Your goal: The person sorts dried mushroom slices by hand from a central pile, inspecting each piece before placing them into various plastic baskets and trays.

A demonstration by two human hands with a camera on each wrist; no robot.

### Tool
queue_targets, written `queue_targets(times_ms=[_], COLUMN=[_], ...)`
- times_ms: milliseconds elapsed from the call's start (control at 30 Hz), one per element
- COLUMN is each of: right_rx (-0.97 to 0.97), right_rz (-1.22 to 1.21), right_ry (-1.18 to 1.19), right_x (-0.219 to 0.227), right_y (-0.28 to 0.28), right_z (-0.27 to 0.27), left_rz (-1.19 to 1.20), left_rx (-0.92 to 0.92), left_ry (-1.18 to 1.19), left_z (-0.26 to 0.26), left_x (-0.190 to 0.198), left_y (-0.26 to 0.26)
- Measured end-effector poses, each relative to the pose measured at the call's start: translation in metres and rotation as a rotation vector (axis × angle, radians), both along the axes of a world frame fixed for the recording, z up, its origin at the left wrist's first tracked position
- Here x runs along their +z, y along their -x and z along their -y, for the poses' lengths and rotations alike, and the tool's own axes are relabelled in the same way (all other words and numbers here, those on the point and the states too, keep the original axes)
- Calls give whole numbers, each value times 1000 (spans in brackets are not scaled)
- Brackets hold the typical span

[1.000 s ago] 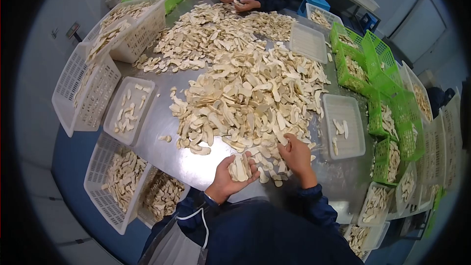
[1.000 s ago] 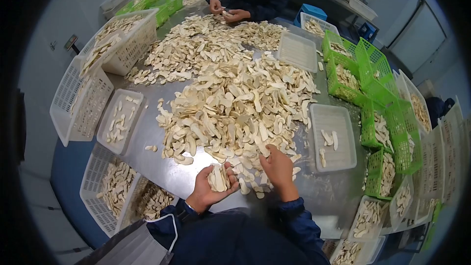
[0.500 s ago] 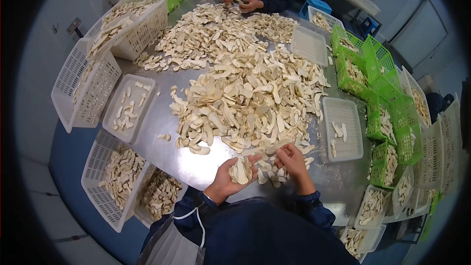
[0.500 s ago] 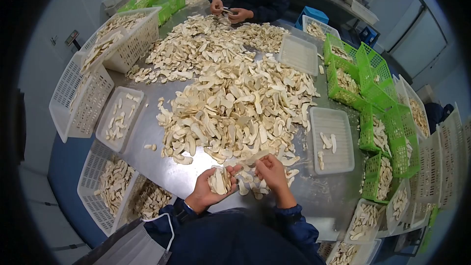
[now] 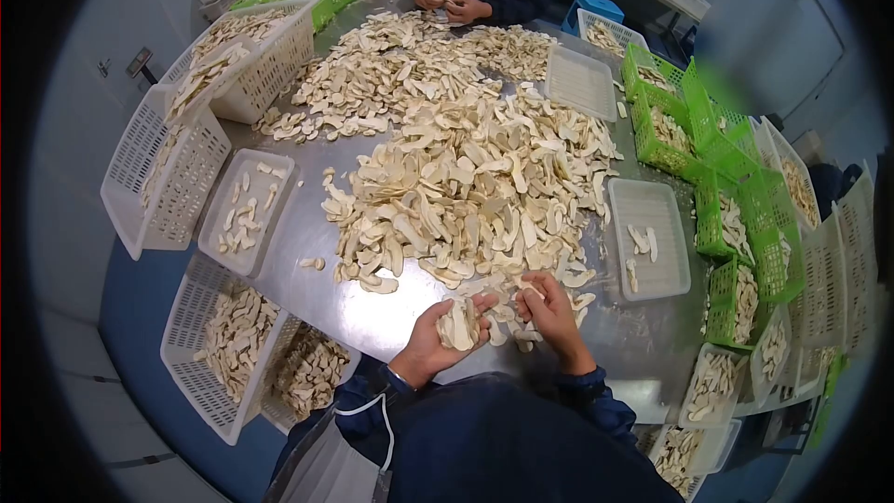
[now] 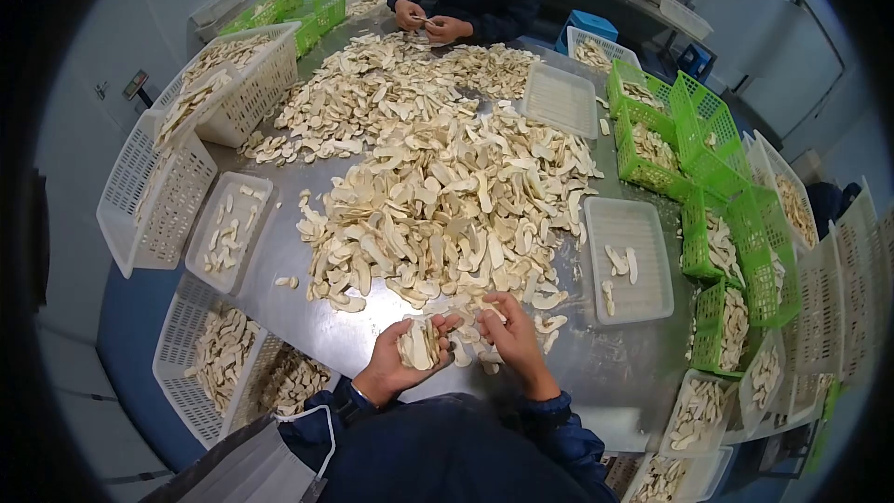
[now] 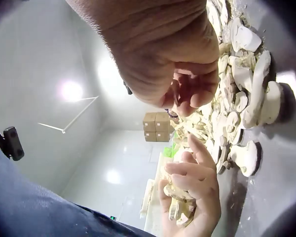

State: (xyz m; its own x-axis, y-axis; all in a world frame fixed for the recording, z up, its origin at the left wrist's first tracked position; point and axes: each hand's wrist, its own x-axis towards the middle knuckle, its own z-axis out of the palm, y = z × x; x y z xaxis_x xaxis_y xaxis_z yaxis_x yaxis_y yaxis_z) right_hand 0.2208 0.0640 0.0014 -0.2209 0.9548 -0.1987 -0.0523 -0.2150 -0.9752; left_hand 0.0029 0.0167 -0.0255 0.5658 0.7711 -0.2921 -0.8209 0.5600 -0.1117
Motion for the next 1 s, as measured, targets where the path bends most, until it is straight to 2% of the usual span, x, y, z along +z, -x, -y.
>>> queue_targets(times_ms=[167,300,400,500,600,633,733,800,833,933,967,1000], right_rx=[85,101,54,21,67,61,111,73,26,76,84,86], right_rz=[81,233,508,626,731,711,641,623,569,596,590,593], right_ry=[7,-26,-225,-698,-856,-821,-763,-686,-595,-402,-445,-484], right_x=[14,19,28,21,14,11,-4,-1,-3,-7,-4,-1], right_y=[7,16,23,27,32,33,35,39,43,43,47,49], right_z=[8,13,13,7,7,7,4,7,8,7,8,10], left_rz=[-9,-110,-104,-82,-57,-45,-1,-24,-34,-69,-126,-108], left_rx=[-2,32,22,-15,-37,-33,71,151,242,464,615,741], left_ry=[-72,-41,-32,-23,-22,-6,10,-92,-92,-51,-43,-205], left_z=[-4,-4,-4,-1,2,2,7,15,25,52,65,74], left_x=[9,-3,-2,-8,-15,-14,-20,-8,-5,11,20,23], left_y=[-4,-3,-3,-4,-8,-9,3,31,53,110,132,154])
